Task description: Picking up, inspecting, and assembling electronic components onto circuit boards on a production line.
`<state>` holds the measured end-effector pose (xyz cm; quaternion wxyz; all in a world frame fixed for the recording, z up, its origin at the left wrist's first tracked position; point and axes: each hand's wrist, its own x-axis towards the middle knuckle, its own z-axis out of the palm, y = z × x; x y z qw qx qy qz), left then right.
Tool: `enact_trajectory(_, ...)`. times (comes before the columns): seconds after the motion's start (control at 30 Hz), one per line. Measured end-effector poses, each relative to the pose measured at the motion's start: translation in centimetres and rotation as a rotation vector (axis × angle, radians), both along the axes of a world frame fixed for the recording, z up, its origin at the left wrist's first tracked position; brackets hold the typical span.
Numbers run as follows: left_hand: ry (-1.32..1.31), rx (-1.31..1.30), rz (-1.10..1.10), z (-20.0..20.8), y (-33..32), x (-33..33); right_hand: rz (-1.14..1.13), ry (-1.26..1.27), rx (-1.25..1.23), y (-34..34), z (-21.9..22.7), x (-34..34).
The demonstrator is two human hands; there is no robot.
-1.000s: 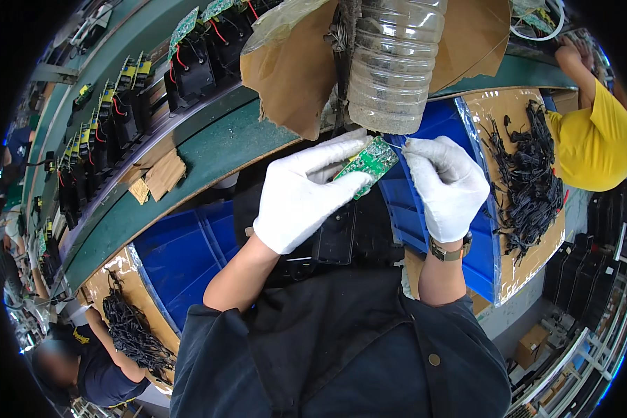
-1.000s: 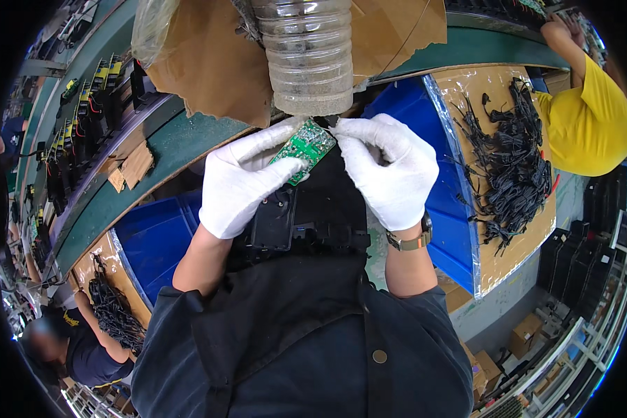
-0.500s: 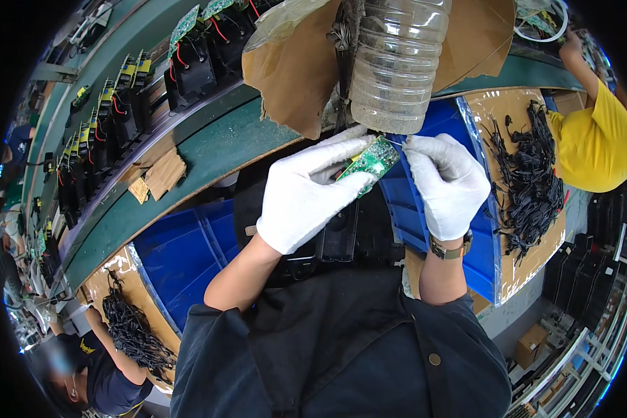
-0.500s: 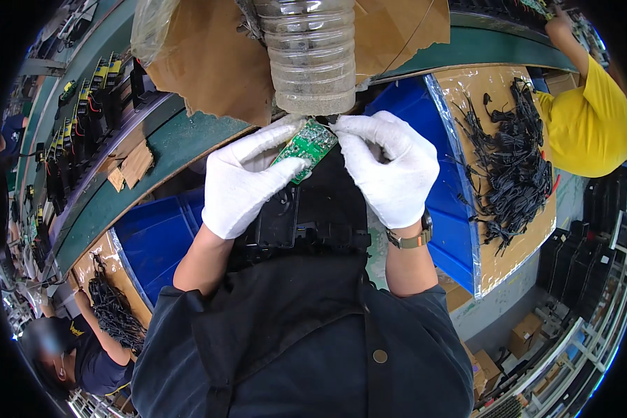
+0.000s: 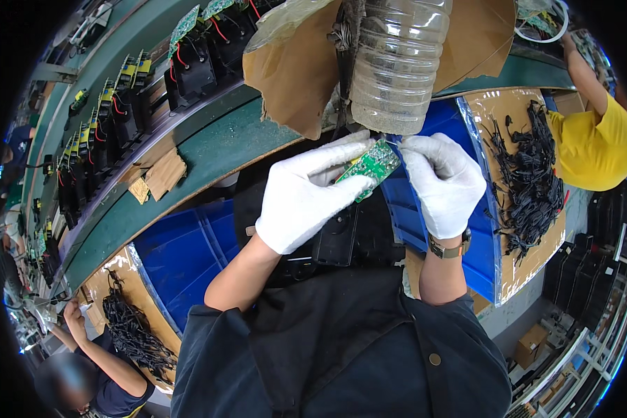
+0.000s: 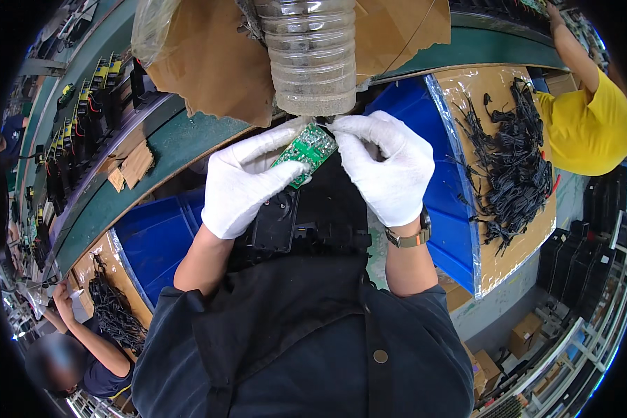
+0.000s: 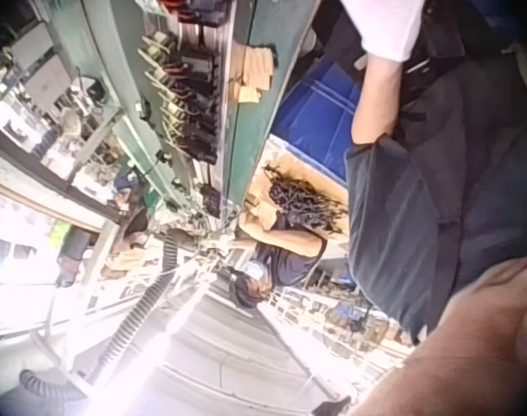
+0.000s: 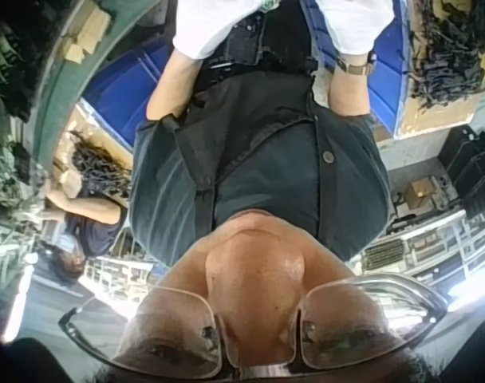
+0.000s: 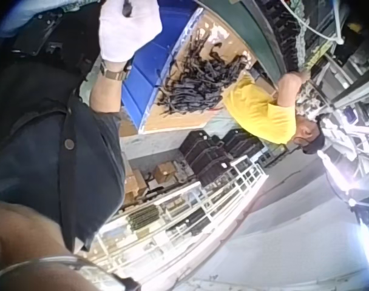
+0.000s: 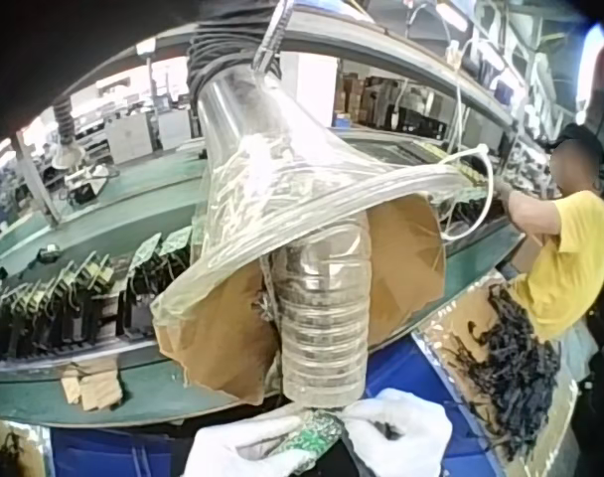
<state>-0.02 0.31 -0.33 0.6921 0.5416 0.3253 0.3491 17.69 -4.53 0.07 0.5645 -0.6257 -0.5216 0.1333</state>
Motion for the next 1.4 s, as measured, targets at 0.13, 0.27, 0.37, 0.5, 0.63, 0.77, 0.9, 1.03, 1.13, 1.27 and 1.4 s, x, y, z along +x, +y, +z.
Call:
enact_trajectory(0.13, -0.026, 0.017, -0.012, -0.1, -0.2, -0.3, -0.033, 0.028, 0.003, -0.2, 0.0, 0.6)
enact_trajectory(0.27, -0.059, 0.005, -0.038, 0.3, -0.6, -0.7, -0.062, 0.054, 0.007, -0.5, 0.3, 1.6)
enact_trajectory(0.37, -0.14, -0.034, -0.034, 0.3, -1.2, -1.4, -0.098, 0.007, 0.01, -0.6, 0.6, 2.7)
enact_trajectory(0.5, -0.261, -0.137, -0.027, 1.0, -1.8, -2.7, -0.326, 0.168, 0.156, 1.4, -0.1, 5.4)
enact_trajectory(0.63, -0.294, -0.226, -0.039, 2.4, -2.0, -4.5, -0.471, -0.046, 0.258, 5.9, -3.1, 9.4)
enact_trajectory(0.77, -0.325, -0.221, -0.111, 4.0, -1.4, -6.3, -0.463, 0.225, 0.226, 9.0, -4.9, 11.5)
enact_trajectory(0.9, -0.12, 0.096, -0.124, 6.2, -0.6, -9.7, -0.56, -0.122, 0.129, 10.5, -6.2, 11.4)
enact_trajectory(1.03, 0.11, 0.533, -0.197, 7.7, 1.1, -16.9, -0.607, -0.282, 0.068, 10.5, -7.0, 11.9)
enact_trajectory(1.13, 0.066, 0.581, 0.034, 9.8, 2.6, -15.8, -0.645, -0.334, 0.033, 9.4, -7.8, 13.1)
enact_trajectory(1.27, 0.029, 0.701, 0.623, 17.4, 1.8, -12.9, -0.561, -0.212, 0.074, 10.5, -7.8, 12.4)
enact_trajectory(1.4, 0.323, 0.913, 0.936, 18.3, 6.9, -11.0, -0.572, -0.283, 0.049, 10.2, -7.7, 12.2)
